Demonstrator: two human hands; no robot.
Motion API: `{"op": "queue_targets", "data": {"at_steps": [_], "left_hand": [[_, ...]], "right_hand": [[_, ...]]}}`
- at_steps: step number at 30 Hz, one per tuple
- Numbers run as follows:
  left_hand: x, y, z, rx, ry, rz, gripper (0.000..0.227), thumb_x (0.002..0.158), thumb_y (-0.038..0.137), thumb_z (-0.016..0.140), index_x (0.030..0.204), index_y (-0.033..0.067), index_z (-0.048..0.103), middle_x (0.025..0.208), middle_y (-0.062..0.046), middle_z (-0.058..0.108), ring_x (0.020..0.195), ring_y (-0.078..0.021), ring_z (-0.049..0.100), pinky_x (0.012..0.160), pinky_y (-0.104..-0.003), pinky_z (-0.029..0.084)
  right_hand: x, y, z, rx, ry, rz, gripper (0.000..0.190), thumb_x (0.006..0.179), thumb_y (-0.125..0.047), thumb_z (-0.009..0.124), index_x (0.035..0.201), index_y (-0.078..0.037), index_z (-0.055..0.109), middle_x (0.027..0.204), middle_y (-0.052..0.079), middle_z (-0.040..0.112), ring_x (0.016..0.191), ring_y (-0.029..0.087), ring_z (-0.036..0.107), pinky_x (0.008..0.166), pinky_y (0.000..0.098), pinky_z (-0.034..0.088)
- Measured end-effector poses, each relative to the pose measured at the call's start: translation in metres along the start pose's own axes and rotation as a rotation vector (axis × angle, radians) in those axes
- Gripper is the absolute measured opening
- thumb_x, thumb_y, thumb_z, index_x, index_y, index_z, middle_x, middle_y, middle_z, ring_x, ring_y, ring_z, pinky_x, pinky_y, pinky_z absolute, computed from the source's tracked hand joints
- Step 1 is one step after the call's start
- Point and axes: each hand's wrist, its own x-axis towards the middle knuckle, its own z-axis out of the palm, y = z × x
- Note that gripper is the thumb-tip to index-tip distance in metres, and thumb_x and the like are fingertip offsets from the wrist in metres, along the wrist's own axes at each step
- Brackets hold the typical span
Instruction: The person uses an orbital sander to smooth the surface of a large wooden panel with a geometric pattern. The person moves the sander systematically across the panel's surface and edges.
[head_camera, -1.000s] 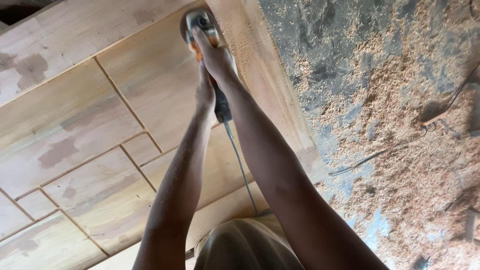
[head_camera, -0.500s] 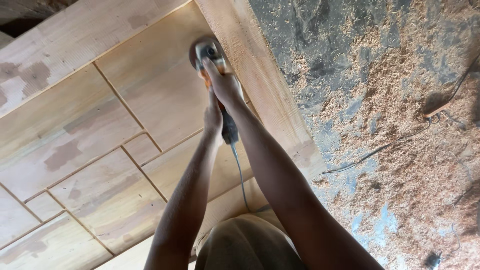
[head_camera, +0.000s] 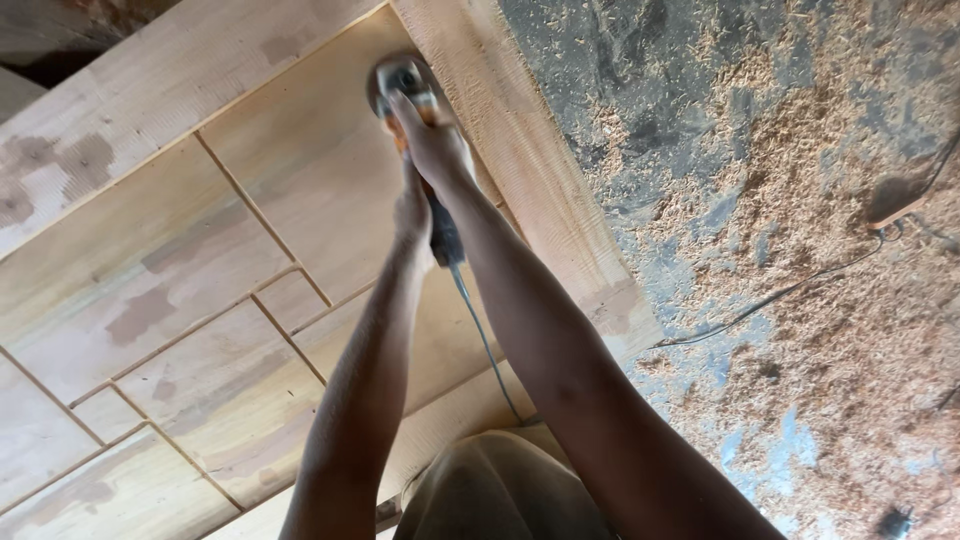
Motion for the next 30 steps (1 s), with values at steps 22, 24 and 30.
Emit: {"op": "queue_targets", "data": {"at_steps": [22, 24, 30], "left_hand": [[-0.070, -0.167, 0.031, 0.051, 0.028, -0.032, 0.088, 0.093, 0.077, 0.034, 0.127, 0.0013, 0.064, 0.106, -0.013, 0.072, 0.097, -0.0219, 0.069, 0.084, -0.038, 0.054], [-0.082, -0.181, 0.033, 0.059, 0.013, -0.013, 0.086, 0.092, 0.075, 0.034, 0.127, 0.0024, 0.063, 0.106, -0.013, 0.072, 0.096, -0.0217, 0.069, 0.083, -0.038, 0.055], [-0.076, -0.171, 0.028, 0.115, -0.004, -0.054, 0.089, 0.098, 0.072, 0.032, 0.117, -0.0077, 0.068, 0.099, -0.020, 0.071, 0.092, -0.0280, 0.071, 0.082, -0.042, 0.057]], "right_hand": [[-0.130, 0.103, -0.075, -0.105, -0.022, 0.145, 0.074, 0.083, -0.076, 0.053, 0.080, -0.006, 0.077, 0.070, 0.010, 0.075, 0.064, 0.021, 0.076, 0.057, 0.0379, 0.061], [-0.143, 0.115, -0.081, -0.075, -0.015, 0.155, 0.070, 0.086, -0.072, 0.055, 0.078, -0.006, 0.075, 0.068, 0.010, 0.074, 0.062, 0.020, 0.076, 0.057, 0.0363, 0.061], [-0.141, 0.109, -0.073, 0.070, 0.010, 0.104, 0.060, 0.090, -0.062, 0.062, 0.079, -0.004, 0.074, 0.067, 0.006, 0.071, 0.062, 0.016, 0.072, 0.057, 0.0347, 0.058]]}}
